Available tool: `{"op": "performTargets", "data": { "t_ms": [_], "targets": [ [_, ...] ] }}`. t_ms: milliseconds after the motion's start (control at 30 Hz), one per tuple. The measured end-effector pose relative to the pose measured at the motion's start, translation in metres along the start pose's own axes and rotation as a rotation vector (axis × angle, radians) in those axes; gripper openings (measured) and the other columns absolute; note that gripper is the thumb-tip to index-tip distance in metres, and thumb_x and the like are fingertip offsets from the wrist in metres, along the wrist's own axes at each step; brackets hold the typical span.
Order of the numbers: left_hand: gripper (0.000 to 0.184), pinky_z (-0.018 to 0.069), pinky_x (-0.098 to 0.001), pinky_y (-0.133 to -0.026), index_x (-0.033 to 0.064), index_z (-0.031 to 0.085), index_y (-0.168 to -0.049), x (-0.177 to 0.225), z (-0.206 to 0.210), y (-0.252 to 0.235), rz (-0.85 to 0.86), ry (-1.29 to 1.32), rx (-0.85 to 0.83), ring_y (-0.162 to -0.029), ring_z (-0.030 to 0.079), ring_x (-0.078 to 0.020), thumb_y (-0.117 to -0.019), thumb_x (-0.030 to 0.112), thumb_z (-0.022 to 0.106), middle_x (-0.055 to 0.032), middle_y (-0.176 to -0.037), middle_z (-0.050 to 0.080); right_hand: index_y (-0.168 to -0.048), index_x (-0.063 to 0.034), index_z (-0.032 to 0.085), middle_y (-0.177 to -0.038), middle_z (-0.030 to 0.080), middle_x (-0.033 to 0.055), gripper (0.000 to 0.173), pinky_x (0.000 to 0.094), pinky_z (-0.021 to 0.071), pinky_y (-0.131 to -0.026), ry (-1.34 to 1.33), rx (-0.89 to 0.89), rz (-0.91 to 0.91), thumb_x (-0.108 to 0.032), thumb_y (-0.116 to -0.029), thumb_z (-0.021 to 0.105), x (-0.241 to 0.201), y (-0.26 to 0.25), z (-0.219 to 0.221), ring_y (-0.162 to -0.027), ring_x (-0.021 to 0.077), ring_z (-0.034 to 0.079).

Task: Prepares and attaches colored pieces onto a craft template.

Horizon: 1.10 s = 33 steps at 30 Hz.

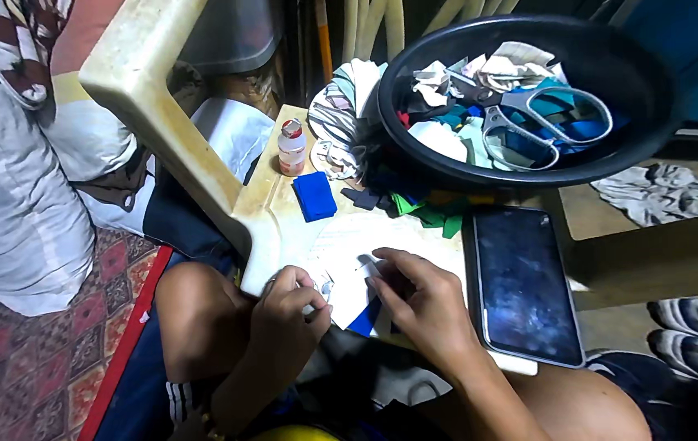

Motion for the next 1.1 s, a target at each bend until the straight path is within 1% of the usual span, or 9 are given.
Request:
{"op": "performTargets", "data": {
  "t_ms": [167, 267, 333, 433, 500, 567, 700, 833, 1100],
  "targets": [
    [0.008, 0.0539, -0.0276, -0.072, 0.0122, 0.073, -0.075, -0.001, 0.000, 0.001, 0.016, 0.005, 0.015, -0.083, 0.064, -0.0145, -0.0797, 0.018, 0.074, -0.0056, -0.093, 0.066, -0.111, -0.0008, 0.073, -0.082, 0.071, 0.0057, 0.026, 0.0276, 0.0558, -0.066, 0.005, -0.001, -0.002, -0.013, -0.0893, 0.063, 0.000, 0.000, 0.000, -0.069, 0.0131, 0.065],
    [0.008, 0.0512, -0.0203, -0.064, 0.0078, 0.070, -0.081, -0.001, -0.005, -0.002, 0.032, 0.045, 0.024, -0.077, 0.061, -0.0104, -0.0762, 0.011, 0.075, -0.0078, -0.092, 0.065, -0.111, -0.0003, 0.072, -0.082, 0.071, 0.0065, 0.026, 0.0293, 0.0566, -0.066, 0.006, -0.002, -0.007, -0.013, -0.0898, 0.063, 0.000, 0.000, 0.001, -0.069, 0.0144, 0.066],
    [0.010, 0.0453, -0.0155, -0.060, 0.0041, 0.068, -0.086, -0.002, -0.010, -0.004, 0.004, 0.103, 0.005, -0.073, 0.056, -0.0065, -0.0760, 0.004, 0.071, -0.0091, -0.093, 0.064, -0.111, 0.0000, 0.072, -0.082, 0.071, 0.0068, 0.026, 0.0298, 0.0570, -0.066, 0.003, -0.001, -0.012, -0.013, -0.0899, 0.064, -0.001, 0.000, 0.001, -0.070, 0.0150, 0.067],
    [0.011, 0.0425, -0.0108, -0.060, 0.0037, 0.069, -0.089, -0.005, -0.012, -0.006, -0.004, 0.154, -0.018, -0.072, 0.054, -0.0010, -0.0818, 0.002, 0.062, -0.0071, -0.094, 0.063, -0.111, 0.0001, 0.072, -0.082, 0.071, 0.0070, 0.026, 0.0292, 0.0566, -0.065, 0.006, 0.001, -0.015, -0.013, -0.0899, 0.064, -0.001, 0.000, 0.000, -0.069, 0.0149, 0.066],
    [0.011, 0.0467, -0.0112, -0.063, 0.0040, 0.073, -0.090, -0.002, -0.011, -0.005, 0.061, 0.150, 0.002, -0.074, 0.057, -0.0015, -0.0867, 0.004, 0.063, -0.0077, -0.095, 0.067, -0.111, -0.0003, 0.072, -0.082, 0.071, 0.0064, 0.026, 0.0282, 0.0562, -0.065, 0.015, -0.001, -0.018, -0.014, -0.0901, 0.064, -0.001, 0.000, 0.000, -0.069, 0.0141, 0.066],
    [0.012, 0.0516, -0.0182, -0.073, 0.0051, 0.077, -0.091, 0.002, -0.010, -0.004, 0.154, 0.137, 0.012, -0.080, 0.063, -0.0081, -0.0893, 0.007, 0.065, -0.0076, -0.095, 0.071, -0.111, 0.0002, 0.072, -0.082, 0.071, 0.0063, 0.027, 0.0277, 0.0559, -0.065, 0.019, -0.001, -0.022, -0.014, -0.0902, 0.064, 0.000, 0.000, 0.000, -0.068, 0.0138, 0.065],
    [0.019, 0.0514, -0.0264, -0.090, 0.0069, 0.078, -0.099, 0.015, -0.003, -0.002, 0.325, 0.103, -0.074, -0.101, 0.066, -0.0176, -0.0959, 0.010, 0.060, -0.0067, -0.105, 0.073, -0.109, -0.0001, 0.073, -0.080, 0.070, 0.0060, 0.025, 0.0274, 0.0555, -0.065, 0.015, -0.002, -0.019, -0.015, -0.0902, 0.064, 0.001, 0.000, 0.000, -0.068, 0.0132, 0.065],
    [0.018, 0.0526, -0.0277, -0.093, 0.0060, 0.079, -0.102, 0.016, 0.007, 0.000, 0.376, 0.059, -0.176, -0.105, 0.067, -0.0213, -0.0959, 0.009, 0.062, -0.0085, -0.107, 0.073, -0.109, -0.0001, 0.073, -0.081, 0.071, 0.0063, 0.025, 0.0276, 0.0564, -0.066, 0.006, 0.004, -0.018, -0.014, -0.0905, 0.065, 0.001, 0.000, 0.001, -0.069, 0.0137, 0.066],
    [0.018, 0.0526, -0.0257, -0.092, 0.0079, 0.079, -0.100, 0.013, 0.009, 0.000, 0.388, 0.043, -0.165, -0.103, 0.067, -0.0200, -0.0950, 0.011, 0.063, -0.0077, -0.106, 0.073, -0.112, -0.0010, 0.073, -0.084, 0.072, 0.0056, 0.025, 0.0270, 0.0573, -0.070, 0.004, 0.022, -0.021, -0.013, -0.0916, 0.064, -0.001, 0.000, -0.001, -0.073, 0.0131, 0.068]
  ]
}}
Point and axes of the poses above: each hand's wrist, its own y-axis away from the middle knuckle, its own z-axis out of the palm, x = y × z, the point moved 6 cm from there along -y, towards the middle knuckle
